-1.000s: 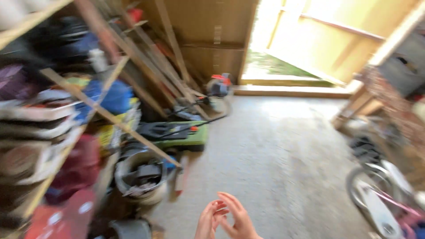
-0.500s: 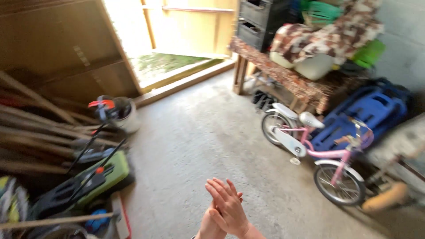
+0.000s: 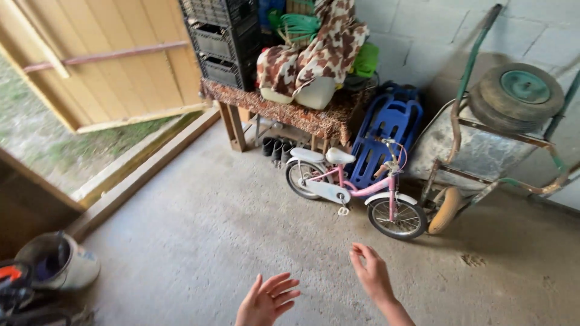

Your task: The person tidies a cluttered garage. They pick hammers and other hand tools off the floor and place them on a wooden shelf, carry a blue toolbox to the shelf, arrange a patterned blanket and a coiled green rope on a stored sled, and wheel a small pink children's bicycle toward the storage area.

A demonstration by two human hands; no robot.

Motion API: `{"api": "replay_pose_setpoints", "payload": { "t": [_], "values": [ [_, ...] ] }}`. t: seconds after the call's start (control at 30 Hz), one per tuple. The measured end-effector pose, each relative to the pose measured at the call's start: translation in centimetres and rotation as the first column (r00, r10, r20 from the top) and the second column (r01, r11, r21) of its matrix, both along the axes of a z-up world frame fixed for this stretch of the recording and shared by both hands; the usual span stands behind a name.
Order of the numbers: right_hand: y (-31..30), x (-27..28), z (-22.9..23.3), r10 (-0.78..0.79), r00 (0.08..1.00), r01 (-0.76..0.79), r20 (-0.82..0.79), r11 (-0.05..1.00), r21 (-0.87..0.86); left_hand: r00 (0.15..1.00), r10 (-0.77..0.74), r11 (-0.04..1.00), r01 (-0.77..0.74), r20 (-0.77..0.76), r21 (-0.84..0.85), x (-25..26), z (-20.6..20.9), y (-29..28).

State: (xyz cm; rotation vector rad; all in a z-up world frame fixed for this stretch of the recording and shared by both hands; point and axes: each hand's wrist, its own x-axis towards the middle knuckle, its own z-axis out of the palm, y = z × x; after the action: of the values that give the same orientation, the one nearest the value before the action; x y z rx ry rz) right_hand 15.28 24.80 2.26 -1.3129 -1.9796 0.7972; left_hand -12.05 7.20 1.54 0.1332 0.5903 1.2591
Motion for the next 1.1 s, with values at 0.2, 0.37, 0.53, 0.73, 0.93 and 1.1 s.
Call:
{"api": "replay_pose_setpoints", "payload": {
  "t": [0.2,0.37,0.53,0.73,0.93,1.1],
  "values": [
    [3.0,1.0,1.3,-0.353,0.933,0.312,-0.065,0.888,-0.339,0.991,0.075,0.975,-0.096,-0.11,-0.202,-8.5,-2.4,5.0],
    [5.6,0.9,1.4,-0.453,0.882,0.342,-0.127,0.802,-0.489,0.993,0.021,0.929,-0.062,-0.116,-0.364,-11.3,-4.2,11.7],
    [8.4,2.1,0.0,-0.511,0.848,0.373,-0.137,0.761,-0.531,0.995,-0.046,0.949,0.016,-0.089,-0.314,-10.7,-7.4,18.2],
    [16.4,3.4,0.0,-0.593,0.781,0.366,-0.193,0.686,-0.629,0.992,-0.07,0.937,0.029,-0.106,-0.349,-9.4,-6.3,27.0],
    [28.7,4.1,-1.1,-0.535,0.796,0.289,-0.283,0.747,-0.599,0.993,0.003,0.931,-0.045,-0.117,-0.361,-8.3,-5.0,37.1],
    [38.1,2.8,1.1,-0.459,0.829,0.223,-0.318,0.795,-0.565,0.989,0.064,0.938,-0.104,-0.131,-0.33,-7.4,-4.3,44.6]
  ]
}}
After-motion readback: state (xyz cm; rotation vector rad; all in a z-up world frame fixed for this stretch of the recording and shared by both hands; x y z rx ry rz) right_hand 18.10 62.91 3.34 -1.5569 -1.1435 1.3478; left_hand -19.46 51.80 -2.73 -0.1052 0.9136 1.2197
